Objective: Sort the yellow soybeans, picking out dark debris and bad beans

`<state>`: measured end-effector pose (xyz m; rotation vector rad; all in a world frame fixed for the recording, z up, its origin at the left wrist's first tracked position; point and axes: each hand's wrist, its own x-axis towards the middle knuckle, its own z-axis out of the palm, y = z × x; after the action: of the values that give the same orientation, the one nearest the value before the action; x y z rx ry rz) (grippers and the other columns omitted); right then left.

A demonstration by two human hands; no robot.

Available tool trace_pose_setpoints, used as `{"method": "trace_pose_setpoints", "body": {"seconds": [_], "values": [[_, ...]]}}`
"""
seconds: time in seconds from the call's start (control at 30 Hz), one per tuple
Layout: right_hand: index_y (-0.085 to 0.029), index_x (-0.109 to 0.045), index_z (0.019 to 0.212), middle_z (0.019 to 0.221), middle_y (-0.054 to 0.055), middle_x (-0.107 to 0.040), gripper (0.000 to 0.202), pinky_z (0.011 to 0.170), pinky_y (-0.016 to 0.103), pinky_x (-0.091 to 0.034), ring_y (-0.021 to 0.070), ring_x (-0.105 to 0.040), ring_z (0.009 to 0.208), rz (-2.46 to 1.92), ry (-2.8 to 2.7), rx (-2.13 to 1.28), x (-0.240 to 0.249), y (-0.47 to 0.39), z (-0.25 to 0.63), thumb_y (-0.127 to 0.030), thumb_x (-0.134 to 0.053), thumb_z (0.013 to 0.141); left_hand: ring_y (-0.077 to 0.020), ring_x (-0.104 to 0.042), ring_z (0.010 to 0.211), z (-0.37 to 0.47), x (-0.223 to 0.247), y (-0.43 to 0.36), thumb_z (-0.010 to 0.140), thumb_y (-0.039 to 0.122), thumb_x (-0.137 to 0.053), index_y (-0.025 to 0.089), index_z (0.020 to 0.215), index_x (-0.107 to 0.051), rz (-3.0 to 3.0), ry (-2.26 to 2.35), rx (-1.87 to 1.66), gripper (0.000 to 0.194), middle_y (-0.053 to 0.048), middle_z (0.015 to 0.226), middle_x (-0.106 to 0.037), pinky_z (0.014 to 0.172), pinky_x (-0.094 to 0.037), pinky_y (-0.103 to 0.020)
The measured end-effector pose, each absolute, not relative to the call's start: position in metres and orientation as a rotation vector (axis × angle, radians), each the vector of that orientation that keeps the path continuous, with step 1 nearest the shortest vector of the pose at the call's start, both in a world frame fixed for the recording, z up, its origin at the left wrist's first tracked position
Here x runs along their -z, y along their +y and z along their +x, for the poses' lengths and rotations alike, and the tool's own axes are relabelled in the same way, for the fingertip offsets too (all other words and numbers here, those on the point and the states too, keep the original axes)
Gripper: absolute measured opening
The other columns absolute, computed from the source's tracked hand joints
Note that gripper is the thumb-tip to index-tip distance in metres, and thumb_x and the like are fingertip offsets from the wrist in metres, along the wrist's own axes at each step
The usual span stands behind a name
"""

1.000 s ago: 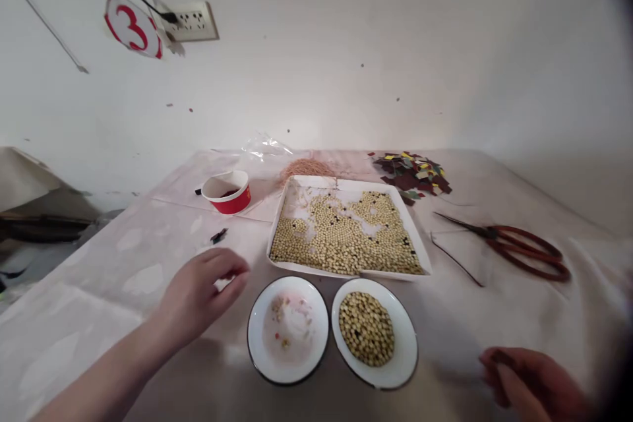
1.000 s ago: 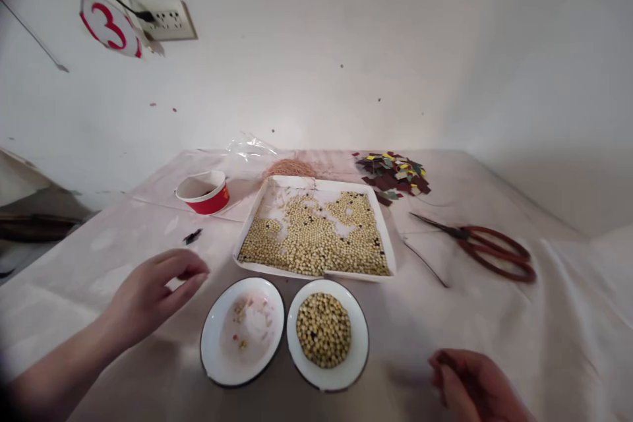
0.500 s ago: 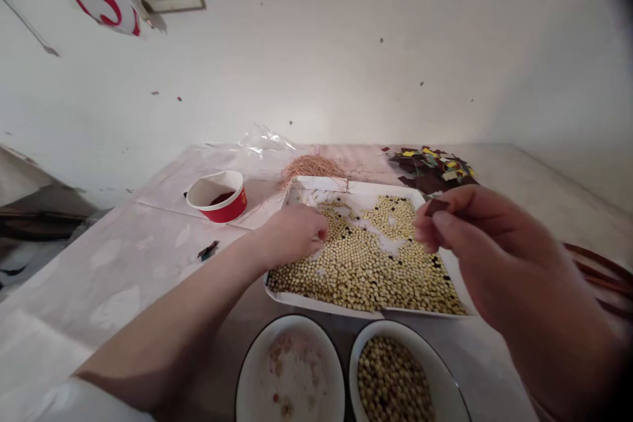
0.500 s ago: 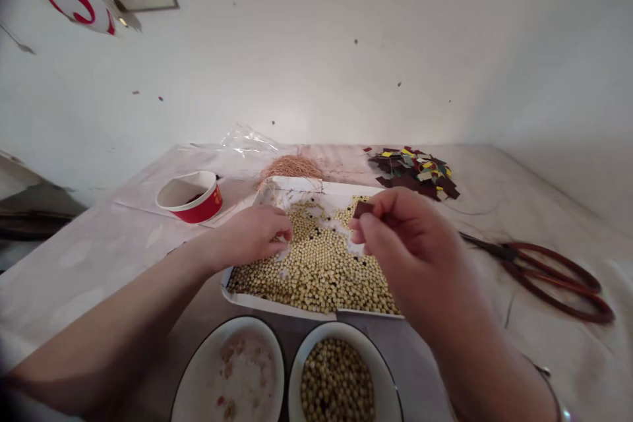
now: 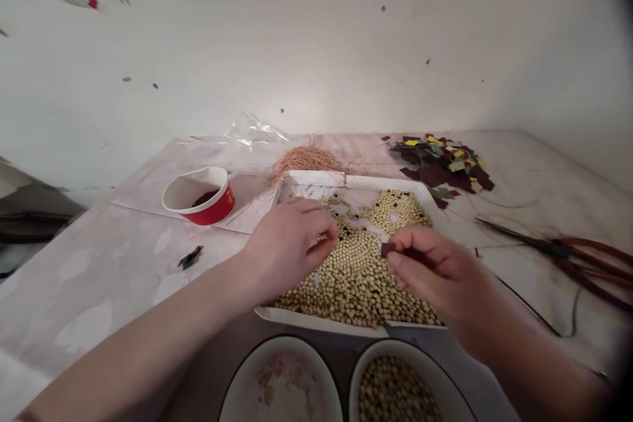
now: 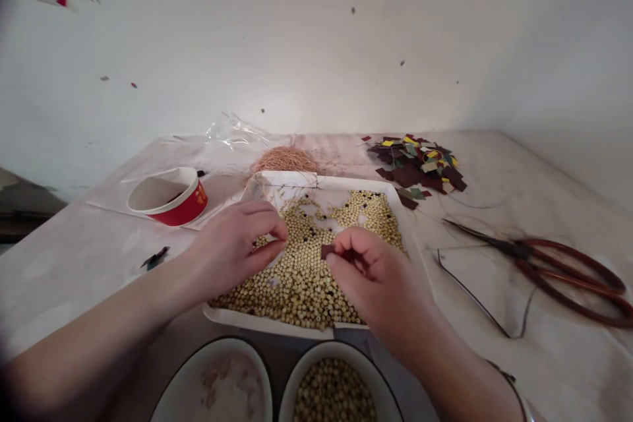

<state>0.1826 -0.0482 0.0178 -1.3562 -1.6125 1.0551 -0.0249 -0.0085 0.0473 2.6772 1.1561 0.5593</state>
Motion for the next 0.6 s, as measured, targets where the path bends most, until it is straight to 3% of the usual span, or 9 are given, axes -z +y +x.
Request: {"method": "trace_pose_setpoints", "body": {"seconds": [0.13,0.33,0.6], "values": [[-0.021,-0.053,0.066,0.050,-0.005,-0.037,0.016,0.038,0.020,-0.025,0.0085,-0.031,0.044,-1.271,-1.622,-1.222,-0.019,-0.056,0.175,-0.031,-0.053,0.077,-0.0118,-0.051,0.077,-0.016,-0.065,-0.040,0.084,0.018,-0.050,0.018,0.079,-0.059,2.661,0.938,-0.868,0.011,-0.001,0.079,-0.058,0.073,-0.041,-0.027],[-0.019,-0.054,0.071,0.057,-0.004,-0.042,0.013,0.046,0.022,-0.032,0.0100,-0.037,0.052,-1.235,-1.688,-1.359,-0.031,-0.065,0.169,-0.029,-0.050,0.079,-0.0118,-0.050,0.074,-0.008,-0.059,-0.050,0.084,0.015,-0.049,0.016,0.076,-0.060,2.711,0.829,-0.915,0.014,-0.001,0.077,-0.057,0.073,-0.040,-0.029],[-0.019,-0.051,0.072,0.057,-0.004,-0.041,0.015,0.046,0.022,-0.030,0.0093,-0.035,0.051,-1.232,-1.710,-1.423,-0.034,-0.068,0.173,-0.027,-0.046,0.083,-0.0132,-0.048,0.074,-0.008,-0.058,-0.048,0.081,0.013,-0.051,0.014,0.074,-0.059,2.733,0.863,-0.900,0.011,-0.002,0.075,-0.057,0.070,-0.040,-0.031]]}}
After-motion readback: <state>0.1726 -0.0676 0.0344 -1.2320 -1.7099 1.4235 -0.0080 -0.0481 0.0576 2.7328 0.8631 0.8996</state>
